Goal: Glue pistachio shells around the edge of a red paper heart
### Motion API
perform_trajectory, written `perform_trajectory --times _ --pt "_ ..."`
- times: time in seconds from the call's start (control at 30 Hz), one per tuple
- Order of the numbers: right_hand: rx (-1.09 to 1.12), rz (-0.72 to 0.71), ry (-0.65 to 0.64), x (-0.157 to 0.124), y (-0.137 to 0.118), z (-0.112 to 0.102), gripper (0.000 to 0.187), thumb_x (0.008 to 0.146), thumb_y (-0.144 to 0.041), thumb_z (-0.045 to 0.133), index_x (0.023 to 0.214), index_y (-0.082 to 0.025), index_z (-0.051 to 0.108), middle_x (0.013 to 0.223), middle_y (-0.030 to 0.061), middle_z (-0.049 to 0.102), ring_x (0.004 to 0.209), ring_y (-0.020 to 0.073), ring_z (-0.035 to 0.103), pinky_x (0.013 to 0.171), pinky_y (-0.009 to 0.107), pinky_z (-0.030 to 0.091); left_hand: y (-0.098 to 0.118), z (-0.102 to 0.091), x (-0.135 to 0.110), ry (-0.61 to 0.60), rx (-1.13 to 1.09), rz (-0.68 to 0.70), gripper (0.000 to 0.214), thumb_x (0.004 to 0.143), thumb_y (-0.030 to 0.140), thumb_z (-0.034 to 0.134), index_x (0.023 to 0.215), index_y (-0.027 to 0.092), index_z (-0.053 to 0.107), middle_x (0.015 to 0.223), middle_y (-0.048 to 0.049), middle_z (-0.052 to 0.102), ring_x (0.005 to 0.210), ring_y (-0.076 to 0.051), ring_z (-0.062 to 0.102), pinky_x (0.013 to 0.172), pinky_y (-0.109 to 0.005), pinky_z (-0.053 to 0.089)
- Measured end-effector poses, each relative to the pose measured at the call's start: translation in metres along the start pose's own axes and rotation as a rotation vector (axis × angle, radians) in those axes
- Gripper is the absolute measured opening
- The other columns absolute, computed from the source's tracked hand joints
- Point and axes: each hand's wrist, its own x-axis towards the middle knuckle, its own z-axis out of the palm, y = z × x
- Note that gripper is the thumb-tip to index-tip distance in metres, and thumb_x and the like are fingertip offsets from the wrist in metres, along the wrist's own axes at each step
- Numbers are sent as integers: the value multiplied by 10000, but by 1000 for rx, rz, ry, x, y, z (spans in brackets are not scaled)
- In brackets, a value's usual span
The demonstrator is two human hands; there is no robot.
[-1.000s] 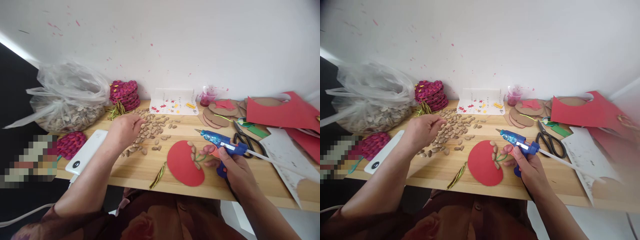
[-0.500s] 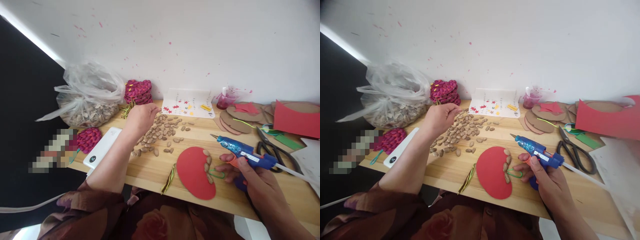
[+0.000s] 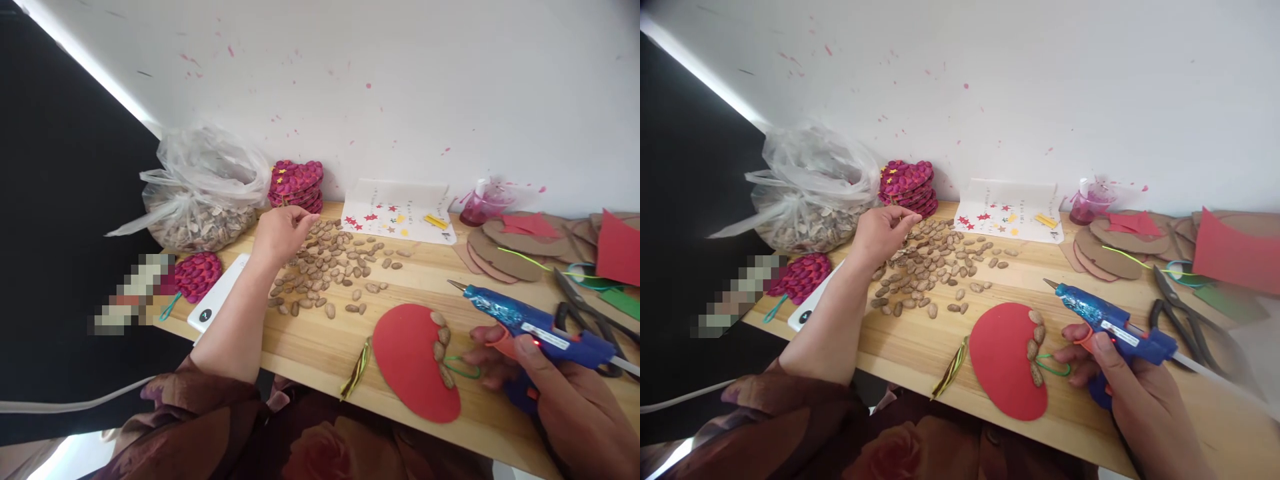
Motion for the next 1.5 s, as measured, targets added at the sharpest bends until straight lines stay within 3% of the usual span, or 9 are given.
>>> perform_trajectory --times 0.1,0.27,0.47,0.63,0.77,0.97,1.2,1.5 --pt "-9 31 6 0 1 -1 472 801 -708 652 830 -252 774 721 81 777 593 276 706 553 372 587 1 0 0 -34 143 27 367 933 480 549 938 203 790 826 -55 781 786 -228 692 753 -301 479" --pt "-23 21 27 -1 -5 0 448 801 -701 653 800 -270 776 686 78 767 578 278 691 540 384 569 -2 8 3 -268 329 10 276 912 266 522 989 241 786 1047 -69 802 1004 -263 714 865 -321 500" --pt "3 23 15 -2 -14 4 482 759 -735 673 740 -265 779 682 80 765 549 241 662 553 369 587 -6 11 6 -330 337 -68 309 887 184 495 1029 221 767 987 -79 801 930 -230 718 827 -294 496" --pt "53 30 25 -4 -17 5 492 725 -742 708 747 -255 774 796 90 794 574 241 676 556 373 604 -5 8 4 -245 193 -27 322 935 261 472 1104 217 741 898 -53 800 889 -221 716 826 -296 499" --pt "30 31 18 -3 -16 5 485 742 -732 698 766 -255 781 724 86 777 572 248 679 559 372 597 -3 4 4 -198 214 -32 280 901 238 525 1048 213 763 932 -62 801 900 -240 717 851 -324 497" --pt "93 39 20 -4 -12 5 446 752 -678 730 795 -235 771 872 102 802 639 256 720 557 349 601 -2 4 2 -384 111 77 165 835 285 651 881 203 786 831 -39 787 778 -219 702 762 -301 506" --pt "91 32 8 -6 -13 6 436 786 -650 724 825 -217 764 870 94 791 601 218 696 553 321 586 2 14 -3 -447 48 223 281 837 133 542 946 216 788 1015 -21 800 965 -203 719 945 -290 508" --pt "98 10 -4 -5 -11 5 453 763 -668 739 807 -218 764 804 91 774 594 218 693 514 306 574 1 -1 -1 -422 300 69 276 827 153 576 961 252 796 1019 -31 806 954 -239 718 867 -309 521"
